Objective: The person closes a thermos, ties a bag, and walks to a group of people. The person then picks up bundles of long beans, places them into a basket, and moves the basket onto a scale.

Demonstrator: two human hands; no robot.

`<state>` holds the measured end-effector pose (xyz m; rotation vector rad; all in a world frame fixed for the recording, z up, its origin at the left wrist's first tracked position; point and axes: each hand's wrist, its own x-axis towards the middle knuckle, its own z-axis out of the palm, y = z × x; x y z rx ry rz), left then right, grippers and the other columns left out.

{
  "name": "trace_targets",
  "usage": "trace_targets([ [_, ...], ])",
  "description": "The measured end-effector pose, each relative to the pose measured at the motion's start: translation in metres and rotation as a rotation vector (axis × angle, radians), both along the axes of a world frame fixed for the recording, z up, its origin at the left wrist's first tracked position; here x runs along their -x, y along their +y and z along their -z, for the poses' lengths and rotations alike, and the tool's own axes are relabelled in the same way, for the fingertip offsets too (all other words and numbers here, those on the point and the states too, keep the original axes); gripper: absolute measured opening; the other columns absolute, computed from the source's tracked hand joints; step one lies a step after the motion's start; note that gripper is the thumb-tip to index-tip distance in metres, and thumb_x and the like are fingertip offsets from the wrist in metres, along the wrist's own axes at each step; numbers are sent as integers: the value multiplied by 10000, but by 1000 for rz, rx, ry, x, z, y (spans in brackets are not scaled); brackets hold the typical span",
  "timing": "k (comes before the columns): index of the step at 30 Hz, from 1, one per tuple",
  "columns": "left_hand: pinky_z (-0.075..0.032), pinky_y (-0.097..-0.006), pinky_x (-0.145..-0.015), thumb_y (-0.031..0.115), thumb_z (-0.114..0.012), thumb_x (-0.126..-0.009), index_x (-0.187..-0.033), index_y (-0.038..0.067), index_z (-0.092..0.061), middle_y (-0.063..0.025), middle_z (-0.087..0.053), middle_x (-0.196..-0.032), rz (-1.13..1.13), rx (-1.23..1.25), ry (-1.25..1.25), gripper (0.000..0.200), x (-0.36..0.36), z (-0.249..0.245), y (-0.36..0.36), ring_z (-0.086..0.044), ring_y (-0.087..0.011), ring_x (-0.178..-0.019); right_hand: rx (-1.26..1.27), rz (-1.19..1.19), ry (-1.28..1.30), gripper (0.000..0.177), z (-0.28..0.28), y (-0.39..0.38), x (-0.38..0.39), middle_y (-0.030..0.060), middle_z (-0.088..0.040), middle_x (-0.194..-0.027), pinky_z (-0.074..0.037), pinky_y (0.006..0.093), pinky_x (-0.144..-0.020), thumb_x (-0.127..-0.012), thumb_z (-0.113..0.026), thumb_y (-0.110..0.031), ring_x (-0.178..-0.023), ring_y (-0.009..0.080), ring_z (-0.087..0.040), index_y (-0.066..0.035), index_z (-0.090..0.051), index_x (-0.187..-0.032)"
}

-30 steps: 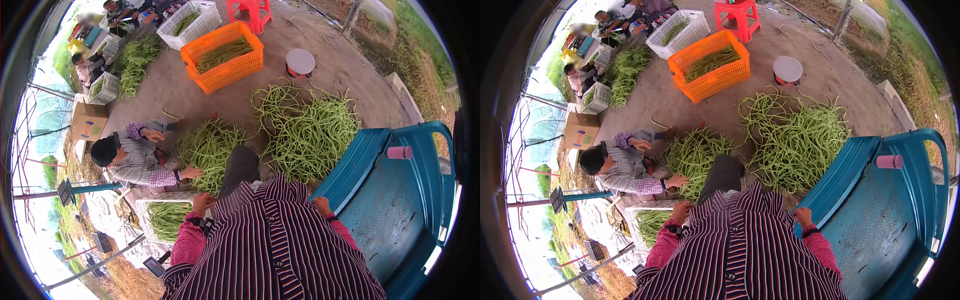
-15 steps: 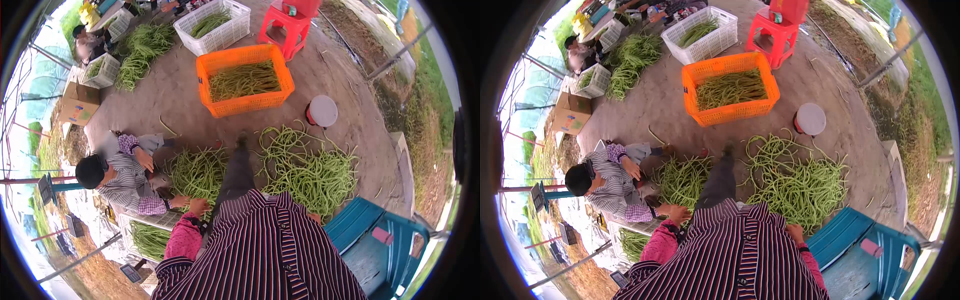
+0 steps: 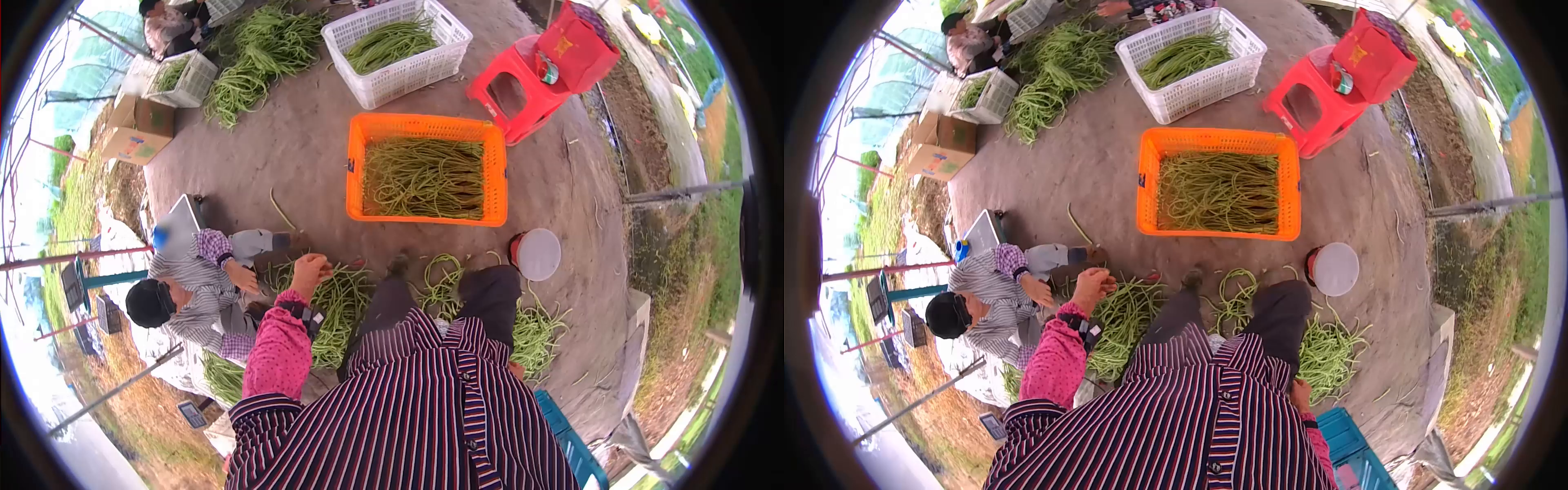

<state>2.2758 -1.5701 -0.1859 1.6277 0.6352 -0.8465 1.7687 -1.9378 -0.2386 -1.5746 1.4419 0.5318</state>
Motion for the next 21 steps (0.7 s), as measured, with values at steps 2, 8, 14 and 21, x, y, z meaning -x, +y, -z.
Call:
trace_targets([
  [2, -406, -225, -427, 175, -589, -789, -967, -9, -573, -87, -619, -766, -31, -4, 18, 256, 1, 5, -14, -639, -170, -616, -26, -53, -59, 304, 49, -42, 20, 91, -639, -759, -455, 266, -555, -806, -530, -167, -630, 133, -572, 77, -623, -960],
  [8, -377, -242, -394, 154, -573, -762, -883, 6, -594, -83, -622, -690, -327, -146, 55, 193, 55, 43, -64, -622, -169, -535, -175, -110, -126, 303, 43, -237, -111, 96, -642, -818, -486, 251, -618, -804, -541, -168, -698, 135, -600, 71, -618, -974],
  [14, -485, -303, -499, 152, -587, -736, -856, -63, -609, -124, -624, -712, -618, -217, 111, 247, 192, 40, -172, -606, -204, -564, -302, -192, -121, 200, -27, -426, -266, 3, -620, -822, -392, 251, -601, -801, -564, -249, -743, 133, -621, -115, -572, -949],
  [21, -479, -291, -562, 168, -581, -755, -904, -31, -626, -83, -637, -746, -569, -193, 45, 252, 250, -6, -310, -624, -171, -653, -369, -410, -22, 166, -20, -551, -326, 17, -612, -775, -376, 243, -483, -788, -538, -216, -689, 136, -622, -110, -564, -913],
])
